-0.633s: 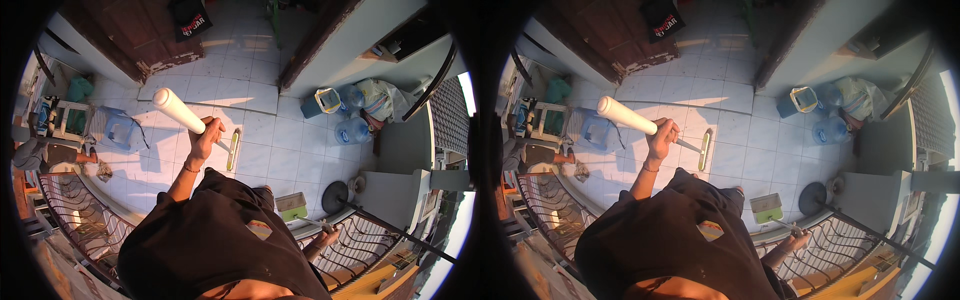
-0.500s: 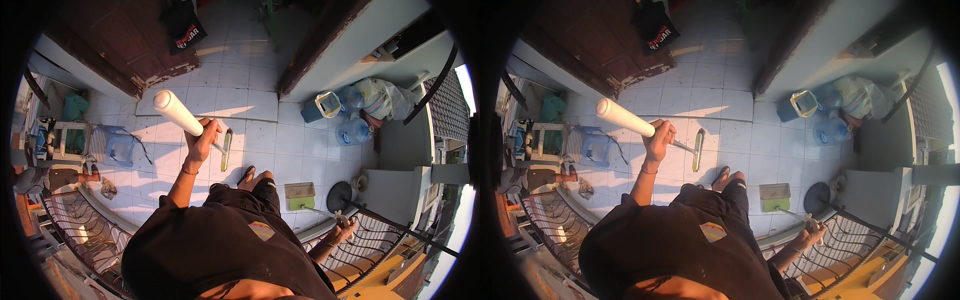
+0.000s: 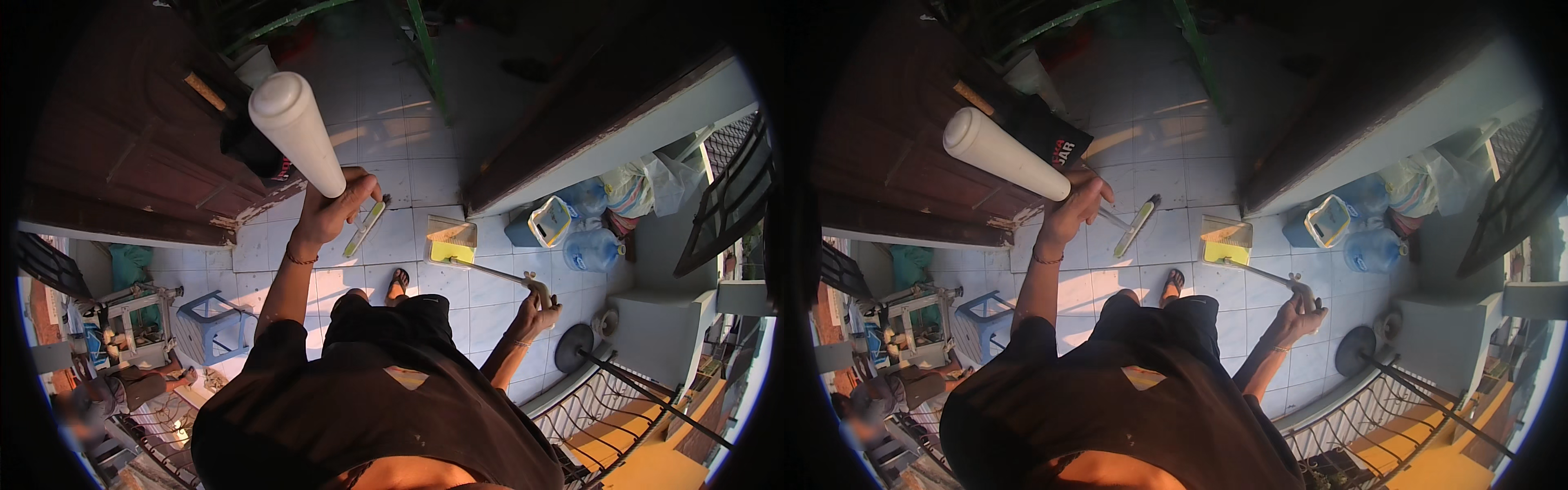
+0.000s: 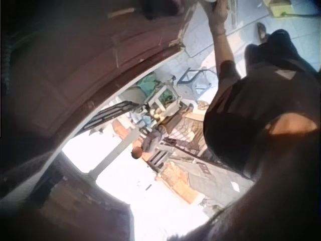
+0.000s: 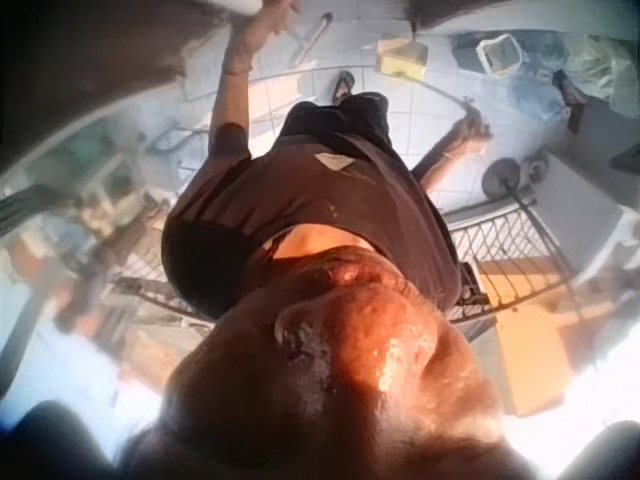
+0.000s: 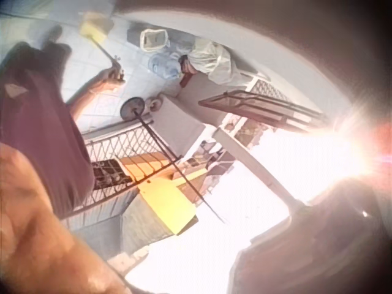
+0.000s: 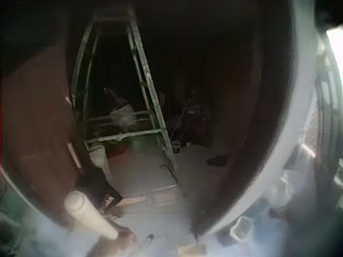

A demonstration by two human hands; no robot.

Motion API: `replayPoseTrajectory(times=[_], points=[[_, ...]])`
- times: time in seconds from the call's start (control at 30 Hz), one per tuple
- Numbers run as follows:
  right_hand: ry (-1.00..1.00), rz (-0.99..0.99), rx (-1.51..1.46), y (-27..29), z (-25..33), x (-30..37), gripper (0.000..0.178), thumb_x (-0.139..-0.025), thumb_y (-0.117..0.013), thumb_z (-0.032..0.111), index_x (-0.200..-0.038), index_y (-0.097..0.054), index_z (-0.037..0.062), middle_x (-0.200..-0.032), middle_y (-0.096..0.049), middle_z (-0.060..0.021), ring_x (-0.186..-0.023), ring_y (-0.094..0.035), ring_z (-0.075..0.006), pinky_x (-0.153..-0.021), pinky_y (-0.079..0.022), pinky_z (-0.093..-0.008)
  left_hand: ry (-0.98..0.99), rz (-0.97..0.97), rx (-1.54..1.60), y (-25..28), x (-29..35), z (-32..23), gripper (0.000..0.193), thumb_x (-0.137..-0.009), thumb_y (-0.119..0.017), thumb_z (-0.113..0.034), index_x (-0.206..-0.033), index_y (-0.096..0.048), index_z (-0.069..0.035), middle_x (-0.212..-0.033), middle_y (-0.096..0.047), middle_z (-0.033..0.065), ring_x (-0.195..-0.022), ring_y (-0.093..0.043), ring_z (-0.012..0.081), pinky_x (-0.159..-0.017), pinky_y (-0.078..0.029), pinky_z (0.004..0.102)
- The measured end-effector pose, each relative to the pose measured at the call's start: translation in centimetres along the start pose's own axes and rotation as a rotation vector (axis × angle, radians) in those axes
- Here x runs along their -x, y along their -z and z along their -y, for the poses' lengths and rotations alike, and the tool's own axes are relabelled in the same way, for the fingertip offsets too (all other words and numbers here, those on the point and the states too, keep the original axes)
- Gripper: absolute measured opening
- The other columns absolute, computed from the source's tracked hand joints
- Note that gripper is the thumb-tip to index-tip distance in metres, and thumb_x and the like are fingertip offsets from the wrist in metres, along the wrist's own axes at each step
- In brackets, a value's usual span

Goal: The person sweeps a tiled floor with a broom and dustpan, then paints a wall section with a brush and paint can. The person moves between a balcony and an interior room, handling cleaning tools and painting supplies.

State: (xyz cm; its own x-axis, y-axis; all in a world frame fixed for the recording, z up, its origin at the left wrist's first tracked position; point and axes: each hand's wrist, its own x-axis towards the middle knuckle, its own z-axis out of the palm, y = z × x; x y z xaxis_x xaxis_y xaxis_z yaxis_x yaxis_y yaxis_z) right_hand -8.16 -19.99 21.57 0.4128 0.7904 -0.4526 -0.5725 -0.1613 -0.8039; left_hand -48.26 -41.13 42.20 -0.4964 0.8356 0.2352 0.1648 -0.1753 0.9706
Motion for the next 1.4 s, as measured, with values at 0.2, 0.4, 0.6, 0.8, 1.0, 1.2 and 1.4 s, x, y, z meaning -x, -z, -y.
replayPoseTrajectory(times=[0.2, 0.4, 0.6, 0.8, 1.0, 1.2, 1.4], points=[[-0.133, -0.047, -0.286, -16.4, -10.9, 0.5, 0.037, -0.103, -0.051, 0.028, -0.119, -0.046, -0.004, -0.118, -0.051, -0.0237, -0.107, -0.056, -0.0388, -0.092, -0.056, -0.0471, -0.176, 0.05, 0.056, 1.8, -17.6, -3.1, 0.04, -0.103, -0.052, -0.024, -0.082, -0.064, 0.008, -0.048, -0.036, -0.0031, -0.039, -0.034, 0.006, -0.042, -0.033, 0.0235], [-0.084, 0.196, -0.373, -29.2, -18.0, 8.5, 0.019, -0.1, -0.05, 0.015, -0.106, -0.046, -0.0034, -0.1, -0.058, -0.0207, -0.097, -0.058, -0.0283, -0.088, -0.049, -0.0357, -0.245, 0.228, 0.168, 6.8, -31.1, 0.5, 0.04, -0.102, -0.048, -0.016, -0.074, -0.06, 0.008, -0.046, -0.034, -0.0017, -0.038, -0.034, 0.007, -0.039, -0.033, 0.0257], [0.038, 0.092, -0.284, -38.8, -20.3, 13.0, 0.033, -0.107, -0.039, 0.03, -0.103, -0.049, -0.0014, -0.105, -0.061, -0.0171, -0.097, -0.06, -0.0267, -0.089, -0.05, -0.0396, -0.227, 0.307, 0.164, 8.3, -41.4, 0.6, 0.044, -0.102, -0.05, -0.021, -0.068, -0.059, 0.005, -0.044, -0.035, -0.0014, -0.038, -0.033, 0.0077, -0.041, -0.034, 0.0259], [0.04, -0.021, -0.409, -43.4, -20.6, 10.2, 0.042, -0.105, -0.045, 0.041, -0.1, -0.054, 0.0004, -0.111, -0.062, -0.018, -0.107, -0.058, -0.029, -0.095, -0.047, -0.0433, -0.161, 0.289, 0.248, 7.1, -49.2, 1.9, 0.042, -0.101, -0.053, -0.024, -0.069, -0.06, 0.002, -0.046, -0.035, -0.0014, -0.038, -0.033, 0.0082, -0.041, -0.035, 0.0261], [0.053, 0.199, -0.366, -48.2, -20.7, 3.5, 0.024, -0.101, -0.051, 0.022, -0.104, -0.058, -0.0008, -0.111, -0.062, -0.0146, -0.105, -0.058, -0.0251, -0.091, -0.048, -0.0397, -0.152, 0.262, 0.299, 4.7, -54.2, 4.6, 0.04, -0.1, -0.055, -0.026, -0.073, -0.06, 0.003, -0.046, -0.035, -0.0033, -0.038, -0.033, 0.0065, -0.04, -0.034, 0.0253], [0.19, 0.297, -0.126, -54.4, -22.0, -4.1, 0.028, -0.095, -0.054, 0.027, -0.111, -0.063, 0.0066, -0.091, -0.069, -0.0085, -0.083, -0.067, -0.0242, -0.076, -0.053, -0.0398, -0.147, 0.214, 0.206, 4.1, -58.3, 3.6, 0.039, -0.099, -0.059, -0.029, -0.076, -0.064, 0.003, -0.05, -0.049, 0.0013, -0.038, -0.042, 0.0068, -0.04, -0.034, 0.0257], [0.213, 0.407, 0.402, -59.9, -26.2, -9.1, 0.034, -0.089, -0.057, 0.017, -0.118, -0.06, -0.0019, -0.092, -0.072, -0.0109, -0.076, -0.069, -0.0223, -0.068, -0.057, -0.0332, -0.319, 0.116, 0.205, 3.0, -60.6, 5.6, 0.035, -0.09, -0.063, -0.022, -0.06, -0.058, -0.006, -0.054, -0.056, -0.0002, -0.05, -0.053, 0.0112, -0.052, -0.041, 0.0308]])
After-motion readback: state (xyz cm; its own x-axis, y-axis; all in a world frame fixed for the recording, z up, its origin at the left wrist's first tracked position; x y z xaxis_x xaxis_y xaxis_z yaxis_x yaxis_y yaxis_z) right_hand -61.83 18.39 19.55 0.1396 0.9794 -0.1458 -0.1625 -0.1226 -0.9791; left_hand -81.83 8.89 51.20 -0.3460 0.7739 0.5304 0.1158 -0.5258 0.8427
